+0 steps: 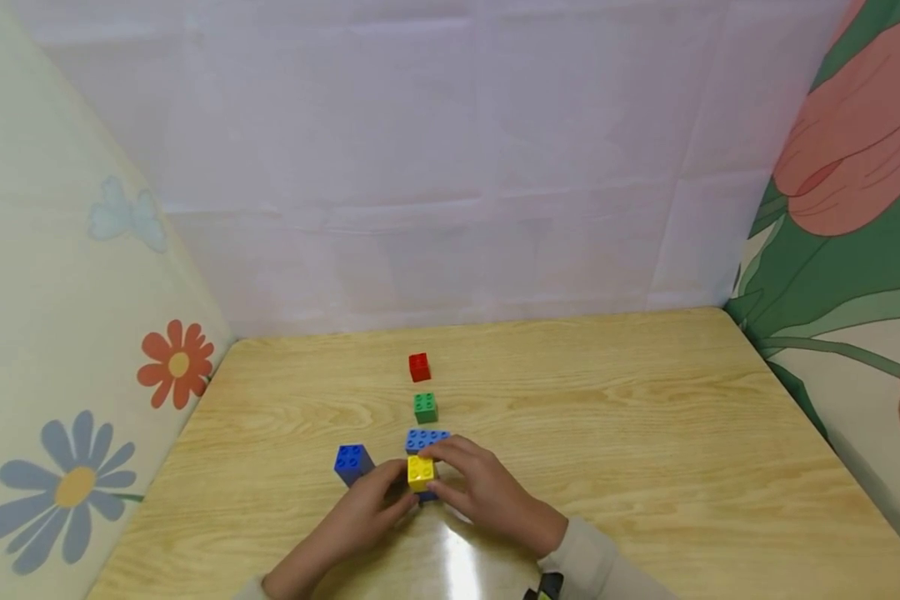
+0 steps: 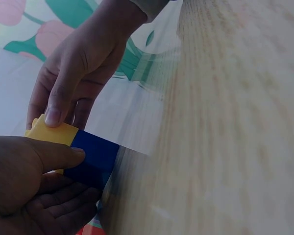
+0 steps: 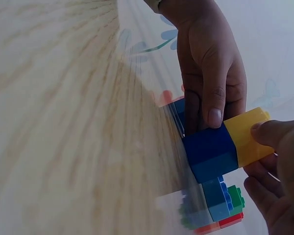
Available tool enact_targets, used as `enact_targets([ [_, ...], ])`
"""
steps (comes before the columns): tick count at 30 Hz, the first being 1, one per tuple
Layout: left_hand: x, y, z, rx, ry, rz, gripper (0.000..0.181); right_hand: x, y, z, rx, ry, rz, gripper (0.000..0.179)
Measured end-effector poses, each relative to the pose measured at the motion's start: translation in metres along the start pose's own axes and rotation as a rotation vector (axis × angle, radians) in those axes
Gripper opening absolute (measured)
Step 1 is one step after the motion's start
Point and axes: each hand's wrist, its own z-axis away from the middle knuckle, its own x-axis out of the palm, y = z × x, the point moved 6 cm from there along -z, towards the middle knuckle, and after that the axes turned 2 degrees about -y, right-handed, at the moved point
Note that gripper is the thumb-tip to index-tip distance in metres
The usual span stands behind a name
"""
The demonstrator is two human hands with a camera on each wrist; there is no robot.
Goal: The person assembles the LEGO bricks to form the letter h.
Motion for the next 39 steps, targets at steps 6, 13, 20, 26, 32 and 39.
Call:
enact_targets([
  [6,0.000,-0.001,0.000,0.004,0.001,0.003,0.043,0.002,0.003,0.002,-0.001,0.009,0.006,0.037],
  [13,0.000,-0.001,0.002,0.008,0.010,0.003,0.044,0.005,0.006,0.004,0.015,0.026,-0.010,0.037],
  [20,0.000,0.000,0.004,0.009,0.016,0.001,0.047,0.006,0.006,0.005,0.033,0.033,-0.047,0.036],
  [26,-0.002,0.003,0.003,0.014,0.017,0.012,0.049,0.004,0.009,0.006,0.088,0.029,-0.041,0.045],
  [32,-0.007,0.008,0.003,0.024,0.037,0.021,0.048,-0.001,0.008,0.006,0.104,0.062,-0.058,0.058],
  [39,-0.013,0.014,0.008,0.068,0.089,0.022,0.050,-0.007,0.001,0.004,-0.003,0.123,-0.072,0.056],
])
